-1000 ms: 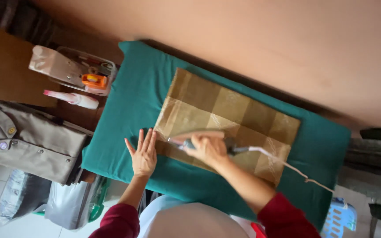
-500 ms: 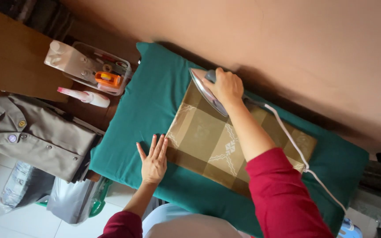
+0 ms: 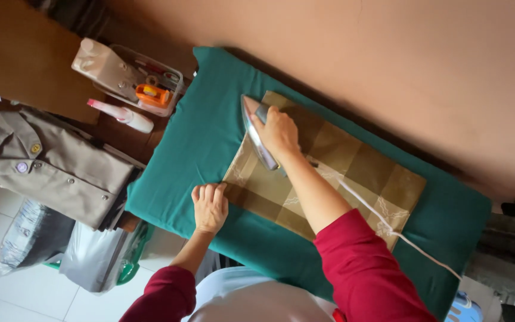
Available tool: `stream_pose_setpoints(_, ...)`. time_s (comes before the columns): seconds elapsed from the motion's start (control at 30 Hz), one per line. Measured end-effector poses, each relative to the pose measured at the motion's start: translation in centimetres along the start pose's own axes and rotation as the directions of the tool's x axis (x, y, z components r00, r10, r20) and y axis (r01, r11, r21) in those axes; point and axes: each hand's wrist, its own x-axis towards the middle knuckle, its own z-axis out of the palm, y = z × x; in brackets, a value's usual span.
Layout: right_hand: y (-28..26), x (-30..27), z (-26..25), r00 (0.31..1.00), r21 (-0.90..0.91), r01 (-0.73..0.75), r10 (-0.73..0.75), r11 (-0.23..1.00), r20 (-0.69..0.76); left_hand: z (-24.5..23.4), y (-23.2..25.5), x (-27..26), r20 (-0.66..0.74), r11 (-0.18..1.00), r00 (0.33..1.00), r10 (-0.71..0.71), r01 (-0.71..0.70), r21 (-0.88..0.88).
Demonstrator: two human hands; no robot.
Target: Ironing a piece of patterned cloth on an ironing board.
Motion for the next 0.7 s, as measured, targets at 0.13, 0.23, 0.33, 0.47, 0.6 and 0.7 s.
stream_pose_setpoints(0.13, -1.9, -2.4, 1.1, 1.000, 0.028, 0.004, -0.004, 1.000, -0.001, -0.8, 0.0, 0.2, -0.047, 0.998, 0.999, -0.018, 0.015, -0.064)
stream_pose_setpoints(0.23, -3.1, -4.1, 1.6, 1.000, 0.022, -0.002, 0.002, 1.000, -0.001, -1.1, 0.0, 0.4, -0.065, 0.996, 0.998, -0.026, 0.020, -0.082)
stream_pose_setpoints(0.33, -3.4, -6.1, 2.2, 1.000, -0.001, 0.003, -0.003, 1.000, 0.016, -1.2, 0.1, 0.3, -0.089, 0.989, 0.995, -0.047, 0.034, -0.147)
stream_pose_setpoints(0.47, -2.3, -9.6, 1.6, 0.995, 0.022, 0.039, -0.041, 0.999, 0.089, -0.7, -0.2, 0.2, -0.076, 0.989, 0.996, -0.051, 0.040, -0.142)
stream_pose_setpoints(0.6, -0.4, -15.0, 0.0, 0.987, 0.040, -0.014, 0.007, 0.999, 0.161, -0.6, -0.2, 0.5, -0.074, 0.991, 0.995, -0.069, 0.061, -0.115)
stream_pose_setpoints(0.7, 0.6, -17.5, 1.1, 0.986, -0.054, -0.027, 0.035, 0.998, 0.161, -0.9, -0.1, 0.4, -0.065, 0.991, 0.994, -0.090, 0.082, -0.107)
